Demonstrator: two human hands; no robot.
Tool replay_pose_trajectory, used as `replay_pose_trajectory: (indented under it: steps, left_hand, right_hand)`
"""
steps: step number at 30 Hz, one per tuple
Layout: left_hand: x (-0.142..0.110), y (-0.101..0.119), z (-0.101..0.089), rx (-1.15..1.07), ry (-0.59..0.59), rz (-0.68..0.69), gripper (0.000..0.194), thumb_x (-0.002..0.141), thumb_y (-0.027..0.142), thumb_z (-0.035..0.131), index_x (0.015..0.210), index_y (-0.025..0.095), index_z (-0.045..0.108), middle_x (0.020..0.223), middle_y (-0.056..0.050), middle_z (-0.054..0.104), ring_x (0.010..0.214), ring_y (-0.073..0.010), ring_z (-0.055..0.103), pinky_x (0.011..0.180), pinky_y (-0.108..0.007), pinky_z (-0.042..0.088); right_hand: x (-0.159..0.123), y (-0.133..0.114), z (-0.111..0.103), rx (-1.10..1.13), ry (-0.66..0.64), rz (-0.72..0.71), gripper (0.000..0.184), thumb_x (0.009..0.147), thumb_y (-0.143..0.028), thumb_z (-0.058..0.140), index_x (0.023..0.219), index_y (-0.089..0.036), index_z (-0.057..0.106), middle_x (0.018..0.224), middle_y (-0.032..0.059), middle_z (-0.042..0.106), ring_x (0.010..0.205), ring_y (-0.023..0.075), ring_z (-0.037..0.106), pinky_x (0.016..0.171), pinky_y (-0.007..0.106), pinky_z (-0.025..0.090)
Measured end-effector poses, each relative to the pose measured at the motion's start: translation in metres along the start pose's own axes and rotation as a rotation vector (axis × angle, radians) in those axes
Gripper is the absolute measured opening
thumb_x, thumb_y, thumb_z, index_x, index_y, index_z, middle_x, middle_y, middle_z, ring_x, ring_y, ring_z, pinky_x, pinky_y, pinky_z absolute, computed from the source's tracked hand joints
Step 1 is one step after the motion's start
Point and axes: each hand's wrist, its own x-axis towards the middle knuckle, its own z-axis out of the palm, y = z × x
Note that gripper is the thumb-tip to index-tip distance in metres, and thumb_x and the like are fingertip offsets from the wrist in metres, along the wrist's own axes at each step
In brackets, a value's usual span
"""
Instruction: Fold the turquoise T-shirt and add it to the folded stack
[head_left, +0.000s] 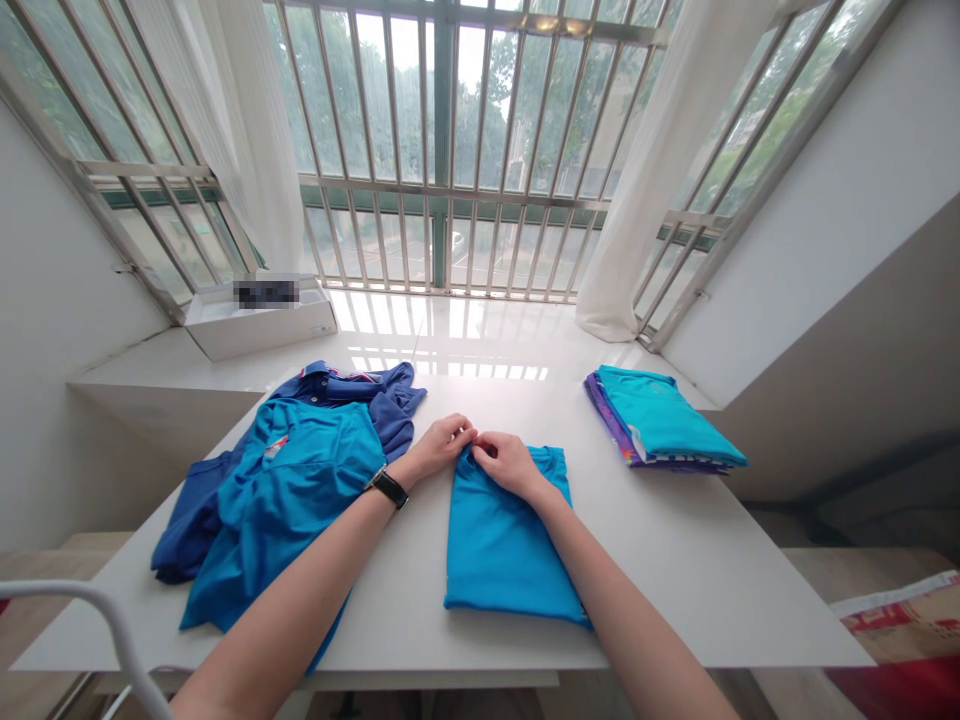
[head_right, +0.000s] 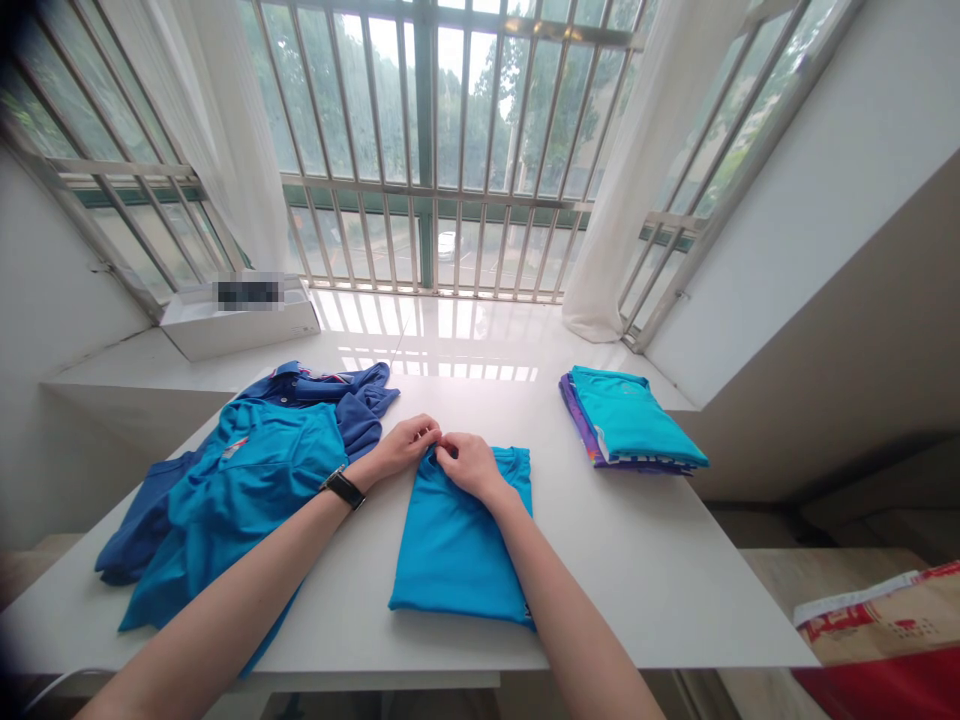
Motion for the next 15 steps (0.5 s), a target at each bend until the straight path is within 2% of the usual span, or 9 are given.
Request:
replay_pose_trajectory:
  steps: [6,10,15]
  left_hand:
    - [0.001,-0.004,-0.003,0.014,0.004,0.022,0.024,0.093,0.034,0.048,0.082,0.018,0.063,0.084,-0.004,0.063,0.079,-0.0163,0.058,0.070,-0.026,0.046]
    - [0.001,-0.005,-0.004,0.009,0.006,0.009,0.026,0.093,0.037,0.048,0.083,0.018,0.062,0.084,-0.004,0.063,0.077,-0.0164,0.057,0.069,-0.026,0.045]
    - [0.001,-0.004,-0.004,0.011,0.018,-0.008,0.026,0.094,0.038,0.047,0.084,0.019,0.061,0.083,-0.003,0.063,0.078,-0.0167,0.057,0.071,-0.027,0.045]
  right_hand:
    - [-0.001,0.006,-0.005,-0.034,-0.022,-0.075,0.021,0.086,-0.015,0.054,0.094,-0.020,0.074,0.082,0.0029,0.069,0.074,0.0154,0.060,0.072,0.025,0.044]
    - [-0.003,0.007,-0.009,-0.177,-0.111,-0.131,0.028,0.087,-0.014,0.054,0.103,-0.025,0.074,0.084,0.0022,0.063,0.076,0.0155,0.057,0.072,0.025,0.041]
    - [-0.004,0.006,-0.011,-0.255,-0.143,-0.169,0.030,0.091,-0.014,0.053,0.111,-0.027,0.071,0.085,0.0018,0.060,0.078,0.0154,0.055,0.073,0.025,0.039]
